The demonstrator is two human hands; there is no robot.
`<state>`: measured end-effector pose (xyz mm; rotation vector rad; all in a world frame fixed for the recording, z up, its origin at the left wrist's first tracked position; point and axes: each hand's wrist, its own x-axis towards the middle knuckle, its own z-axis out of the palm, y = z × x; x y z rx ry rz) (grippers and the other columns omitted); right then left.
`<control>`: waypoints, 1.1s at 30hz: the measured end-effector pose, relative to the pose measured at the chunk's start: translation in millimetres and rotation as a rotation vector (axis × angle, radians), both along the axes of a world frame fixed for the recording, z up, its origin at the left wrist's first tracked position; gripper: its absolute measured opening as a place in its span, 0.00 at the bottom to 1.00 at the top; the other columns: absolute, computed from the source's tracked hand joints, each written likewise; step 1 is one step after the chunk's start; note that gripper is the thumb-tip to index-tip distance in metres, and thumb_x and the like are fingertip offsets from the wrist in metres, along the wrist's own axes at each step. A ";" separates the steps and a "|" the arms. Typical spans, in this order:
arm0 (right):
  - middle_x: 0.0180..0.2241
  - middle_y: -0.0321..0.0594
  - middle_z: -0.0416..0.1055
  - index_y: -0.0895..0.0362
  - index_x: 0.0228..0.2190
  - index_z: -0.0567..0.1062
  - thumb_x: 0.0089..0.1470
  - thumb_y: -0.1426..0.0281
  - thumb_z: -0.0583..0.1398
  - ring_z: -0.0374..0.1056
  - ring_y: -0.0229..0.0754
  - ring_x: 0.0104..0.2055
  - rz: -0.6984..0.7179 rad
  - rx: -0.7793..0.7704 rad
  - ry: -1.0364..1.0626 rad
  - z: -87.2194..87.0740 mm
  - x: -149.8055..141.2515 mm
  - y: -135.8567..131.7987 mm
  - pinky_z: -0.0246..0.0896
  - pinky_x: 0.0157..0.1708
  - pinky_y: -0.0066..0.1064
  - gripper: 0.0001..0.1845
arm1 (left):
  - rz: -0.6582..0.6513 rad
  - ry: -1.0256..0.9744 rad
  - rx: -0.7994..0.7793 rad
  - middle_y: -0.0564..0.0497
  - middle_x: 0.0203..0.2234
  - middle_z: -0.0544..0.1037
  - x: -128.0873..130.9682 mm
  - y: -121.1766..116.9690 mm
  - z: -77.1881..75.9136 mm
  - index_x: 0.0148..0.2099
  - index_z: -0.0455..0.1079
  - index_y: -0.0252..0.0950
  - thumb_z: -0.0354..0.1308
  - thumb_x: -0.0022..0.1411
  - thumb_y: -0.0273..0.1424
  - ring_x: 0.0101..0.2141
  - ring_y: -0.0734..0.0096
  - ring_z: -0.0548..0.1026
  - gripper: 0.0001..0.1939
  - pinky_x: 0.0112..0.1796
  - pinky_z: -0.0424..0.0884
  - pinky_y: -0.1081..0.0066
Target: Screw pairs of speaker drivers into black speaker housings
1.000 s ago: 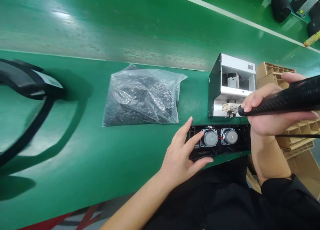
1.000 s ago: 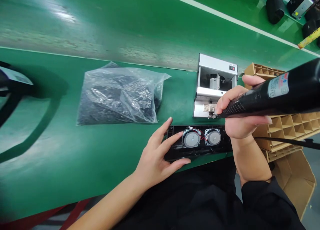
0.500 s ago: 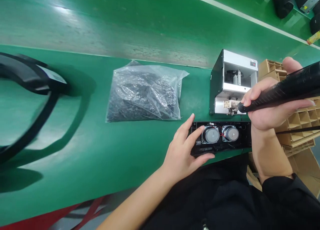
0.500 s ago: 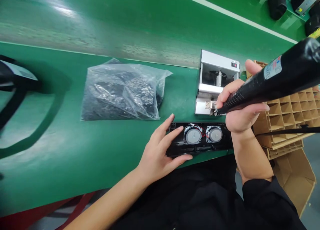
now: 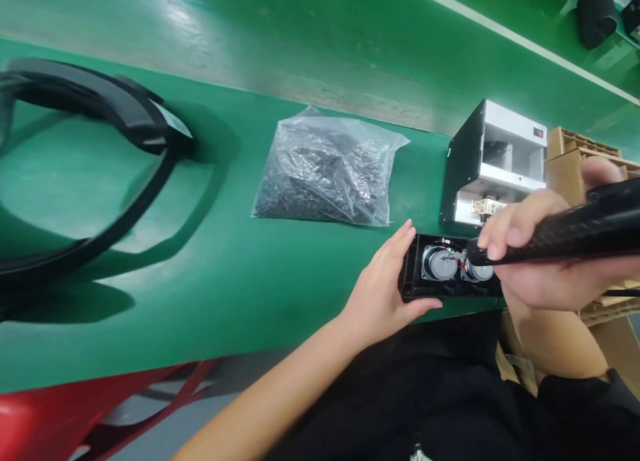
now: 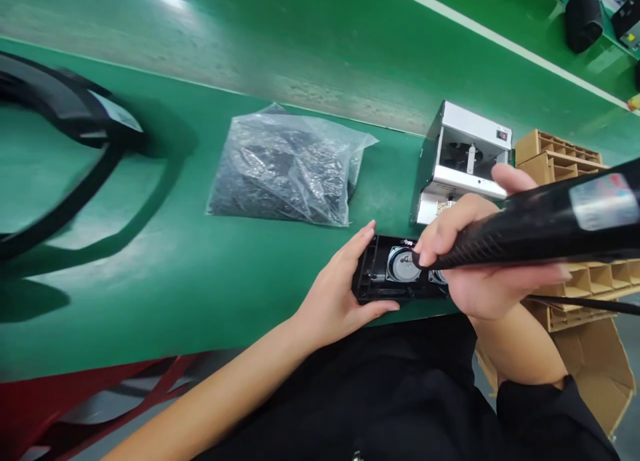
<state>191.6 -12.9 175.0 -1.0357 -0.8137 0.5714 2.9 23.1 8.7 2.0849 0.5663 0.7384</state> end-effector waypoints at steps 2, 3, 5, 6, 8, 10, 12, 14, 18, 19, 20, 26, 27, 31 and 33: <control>0.23 0.28 0.76 0.42 0.50 0.82 0.60 0.35 0.62 0.67 0.40 0.16 0.063 0.039 -0.023 -14.3 -3.1 6.7 0.70 0.17 0.34 0.30 | -0.003 -0.021 0.001 0.25 0.77 0.59 0.8 0.1 0.1 0.84 0.39 0.41 0.77 0.62 0.52 0.75 0.35 0.64 0.65 0.69 0.71 0.39; 0.23 0.28 0.76 0.42 0.51 0.81 0.61 0.35 0.61 0.67 0.40 0.16 0.093 0.050 -0.065 -21.6 -3.5 9.9 0.71 0.18 0.35 0.31 | -0.004 -0.029 -0.001 0.26 0.77 0.60 1.1 0.0 0.4 0.84 0.39 0.41 0.76 0.62 0.51 0.75 0.35 0.64 0.65 0.70 0.71 0.39; 0.23 0.28 0.75 0.41 0.54 0.80 0.62 0.34 0.59 0.67 0.40 0.16 0.136 0.084 -0.176 -35.4 -3.3 15.8 0.72 0.18 0.35 0.32 | -0.007 -0.038 -0.007 0.26 0.77 0.60 1.3 -0.3 1.0 0.84 0.39 0.41 0.76 0.63 0.52 0.75 0.35 0.64 0.65 0.70 0.70 0.39; 0.22 0.28 0.74 0.41 0.54 0.80 0.62 0.33 0.58 0.66 0.40 0.15 0.143 0.110 -0.222 -41.6 -3.3 18.6 0.71 0.17 0.34 0.34 | -0.009 -0.040 -0.011 0.27 0.77 0.61 1.3 -0.4 1.1 0.84 0.39 0.41 0.76 0.63 0.52 0.75 0.35 0.64 0.65 0.70 0.70 0.39; 0.21 0.28 0.73 0.42 0.55 0.80 0.62 0.31 0.54 0.63 0.39 0.14 0.129 0.152 -0.266 -52.5 -3.6 23.4 0.69 0.15 0.33 0.37 | -0.012 -0.044 -0.019 0.27 0.77 0.61 1.0 -0.8 0.8 0.84 0.39 0.41 0.75 0.63 0.54 0.75 0.35 0.64 0.64 0.70 0.70 0.38; 0.20 0.29 0.72 0.44 0.55 0.80 0.64 0.32 0.51 0.60 0.39 0.13 0.109 0.184 -0.271 -61.1 -4.0 26.8 0.66 0.13 0.32 0.38 | -0.015 -0.051 -0.024 0.27 0.77 0.60 0.6 -1.1 -0.2 0.84 0.39 0.41 0.74 0.64 0.55 0.76 0.35 0.63 0.64 0.70 0.69 0.37; 0.19 0.29 0.72 0.45 0.55 0.79 0.65 0.32 0.50 0.60 0.39 0.12 0.106 0.197 -0.278 -67.1 -3.3 28.5 0.65 0.13 0.31 0.38 | -0.021 -0.056 -0.029 0.27 0.77 0.60 0.5 -1.5 -1.3 0.84 0.38 0.41 0.73 0.64 0.56 0.76 0.35 0.62 0.64 0.70 0.69 0.37; 0.20 0.29 0.72 0.44 0.55 0.79 0.63 0.31 0.53 0.60 0.39 0.12 0.128 0.175 -0.283 -70.0 -1.7 28.9 0.66 0.13 0.32 0.38 | -0.028 -0.060 -0.030 0.27 0.78 0.59 0.8 -1.7 -2.3 0.84 0.38 0.41 0.73 0.64 0.56 0.76 0.35 0.62 0.63 0.70 0.69 0.37; 0.20 0.29 0.72 0.44 0.54 0.80 0.61 0.30 0.54 0.61 0.39 0.12 0.149 0.140 -0.260 -67.7 -0.7 28.6 0.65 0.13 0.33 0.39 | -0.027 -0.063 -0.037 0.28 0.78 0.60 1.7 -1.9 -3.2 0.85 0.38 0.42 0.72 0.64 0.58 0.76 0.34 0.62 0.64 0.71 0.68 0.37; 0.20 0.29 0.72 0.45 0.54 0.81 0.61 0.30 0.52 0.60 0.39 0.12 0.143 0.157 -0.243 -65.5 -1.4 28.3 0.64 0.12 0.32 0.40 | -0.026 -0.064 -0.039 0.28 0.78 0.60 1.9 -2.0 -3.2 0.85 0.38 0.42 0.72 0.64 0.58 0.76 0.35 0.62 0.64 0.70 0.69 0.37; 0.20 0.29 0.72 0.45 0.52 0.82 0.62 0.30 0.52 0.60 0.39 0.12 0.132 0.156 -0.221 -62.8 -2.4 27.7 0.63 0.12 0.32 0.40 | -0.026 -0.067 -0.039 0.28 0.78 0.60 2.0 -2.1 -3.2 0.84 0.39 0.42 0.72 0.64 0.58 0.76 0.35 0.62 0.64 0.70 0.69 0.37; 0.21 0.29 0.75 0.41 0.48 0.83 0.59 0.33 0.61 0.66 0.41 0.15 0.131 0.011 -0.174 -54.1 -5.7 25.1 0.70 0.17 0.35 0.31 | -0.032 -0.062 -0.040 0.28 0.78 0.59 1.7 -2.0 -2.4 0.85 0.38 0.42 0.73 0.64 0.57 0.76 0.34 0.62 0.64 0.70 0.69 0.36; 0.21 0.28 0.74 0.42 0.49 0.84 0.58 0.32 0.61 0.64 0.40 0.14 0.130 0.065 -0.190 -55.4 -6.0 25.7 0.67 0.15 0.34 0.33 | -0.033 -0.063 -0.039 0.28 0.78 0.60 1.7 -1.8 -2.2 0.85 0.38 0.43 0.73 0.63 0.57 0.76 0.34 0.62 0.64 0.70 0.69 0.36; 0.20 0.28 0.74 0.42 0.49 0.85 0.57 0.32 0.62 0.62 0.39 0.13 0.077 0.100 -0.175 -57.8 -9.4 26.9 0.65 0.13 0.32 0.34 | -0.032 -0.072 -0.027 0.27 0.77 0.60 2.3 -1.4 -1.6 0.84 0.38 0.43 0.74 0.63 0.57 0.76 0.33 0.62 0.65 0.70 0.69 0.35; 0.21 0.28 0.75 0.41 0.47 0.85 0.54 0.32 0.64 0.64 0.40 0.14 0.072 0.049 -0.143 -53.9 -10.6 25.1 0.67 0.15 0.34 0.33 | -0.027 -0.078 -0.019 0.27 0.77 0.60 2.6 -1.6 -1.3 0.84 0.38 0.42 0.73 0.64 0.56 0.76 0.33 0.62 0.64 0.70 0.68 0.36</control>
